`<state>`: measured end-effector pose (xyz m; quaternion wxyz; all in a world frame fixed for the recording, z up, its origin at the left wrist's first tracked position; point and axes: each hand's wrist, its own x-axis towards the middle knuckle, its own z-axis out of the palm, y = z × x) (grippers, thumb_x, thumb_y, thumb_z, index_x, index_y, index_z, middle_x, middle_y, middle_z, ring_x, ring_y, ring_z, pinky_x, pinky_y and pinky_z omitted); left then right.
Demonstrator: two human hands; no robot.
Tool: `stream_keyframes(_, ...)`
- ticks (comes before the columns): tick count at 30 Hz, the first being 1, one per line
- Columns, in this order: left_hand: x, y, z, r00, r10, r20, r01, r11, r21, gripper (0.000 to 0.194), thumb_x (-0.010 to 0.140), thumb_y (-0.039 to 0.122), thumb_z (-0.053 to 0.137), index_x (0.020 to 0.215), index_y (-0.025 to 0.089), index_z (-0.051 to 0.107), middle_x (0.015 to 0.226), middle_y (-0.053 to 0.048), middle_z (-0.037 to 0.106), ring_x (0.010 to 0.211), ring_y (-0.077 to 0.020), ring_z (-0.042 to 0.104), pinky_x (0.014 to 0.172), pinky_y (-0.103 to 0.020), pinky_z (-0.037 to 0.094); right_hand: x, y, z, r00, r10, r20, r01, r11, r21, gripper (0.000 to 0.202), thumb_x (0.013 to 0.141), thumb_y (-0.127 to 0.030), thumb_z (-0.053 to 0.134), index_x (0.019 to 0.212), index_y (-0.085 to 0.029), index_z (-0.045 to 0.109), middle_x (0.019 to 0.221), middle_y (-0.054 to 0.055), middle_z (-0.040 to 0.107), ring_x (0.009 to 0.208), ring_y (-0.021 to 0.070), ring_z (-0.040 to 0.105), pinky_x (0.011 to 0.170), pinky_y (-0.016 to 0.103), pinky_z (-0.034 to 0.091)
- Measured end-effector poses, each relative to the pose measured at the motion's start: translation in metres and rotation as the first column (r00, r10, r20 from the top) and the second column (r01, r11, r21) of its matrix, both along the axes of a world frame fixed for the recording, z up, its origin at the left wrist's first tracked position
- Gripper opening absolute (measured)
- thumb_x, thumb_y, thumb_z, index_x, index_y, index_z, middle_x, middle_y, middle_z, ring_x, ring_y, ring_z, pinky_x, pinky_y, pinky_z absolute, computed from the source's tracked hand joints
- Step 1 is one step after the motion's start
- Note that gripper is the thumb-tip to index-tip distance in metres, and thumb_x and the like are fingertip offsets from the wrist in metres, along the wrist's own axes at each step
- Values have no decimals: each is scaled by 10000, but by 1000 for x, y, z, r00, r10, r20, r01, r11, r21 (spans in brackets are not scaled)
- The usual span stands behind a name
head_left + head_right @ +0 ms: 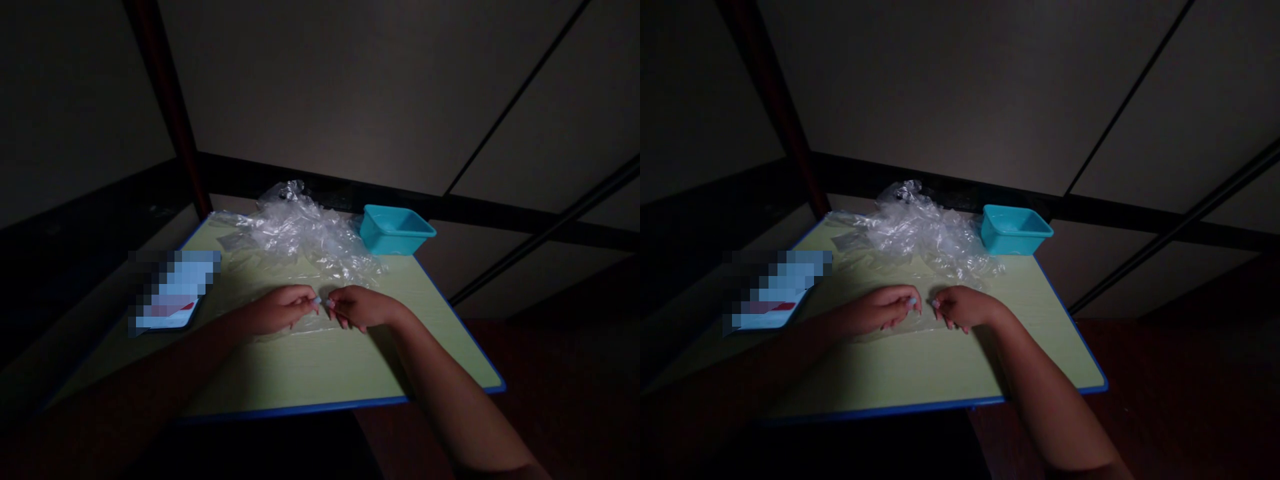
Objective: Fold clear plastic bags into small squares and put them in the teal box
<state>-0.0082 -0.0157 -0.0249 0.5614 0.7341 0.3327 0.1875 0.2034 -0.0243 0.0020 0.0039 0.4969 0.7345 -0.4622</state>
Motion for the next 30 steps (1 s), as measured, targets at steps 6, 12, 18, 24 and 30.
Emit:
stream_keyframes(6, -4, 11, 7, 921, 343, 183, -347, 938, -10, 429, 827, 567, 376, 729, 174, 518, 554, 43, 421, 456, -94, 393, 458, -231, 326, -2, -7, 8, 995, 56, 87, -49, 996, -81, 119, 784, -91, 414, 810, -179, 489, 560, -51, 509, 333, 52, 409, 340, 156, 337)
stream_keyframes(12, -14, 32, 0, 783, 609, 129, -610, 709, 353, 258, 727, 418, 561, 828, 184, 523, 773, -11, 533, 678, -150, 515, 654, -278, 437, 2, -10, 13, 973, 194, 123, -173, 971, -163, 153, 816, -139, 409, 844, -169, 556, 514, -35, 528, 336, 80, 411, 353, 187, 322)
stream_keyframes(18, -35, 56, -21, 671, 740, -29, -531, 508, 678, 324, 697, 342, 636, 976, 198, 558, 995, -62, 546, 938, -235, 535, 859, -365, 429, 9, 8, -6, 995, -89, -49, 101, 857, 505, 123, 860, -207, 495, 857, -150, 604, 730, 24, 612, 612, 111, 516, 580, 220, 385)
stream_keyframes(24, -36, 55, -24, 606, 740, -292, -283, 544, 790, 355, 743, 394, 620, 1029, 184, 607, 1082, -105, 575, 1094, -312, 472, 900, -410, 379, 4, 18, -24, 977, -204, 69, 94, 692, 715, 142, 798, -216, 620, 914, -138, 641, 951, 92, 621, 804, 160, 551, 705, 240, 384)
stream_keyframes(30, -32, 49, -16, 532, 770, -353, -296, 559, 775, 357, 774, 383, 601, 1093, 223, 595, 1140, -106, 561, 1105, -321, 460, 853, -432, 369, 0, 21, -31, 939, -324, 113, 158, 699, 697, 180, 771, -270, 683, 906, -157, 645, 883, 73, 609, 802, 169, 533, 685, 241, 366)
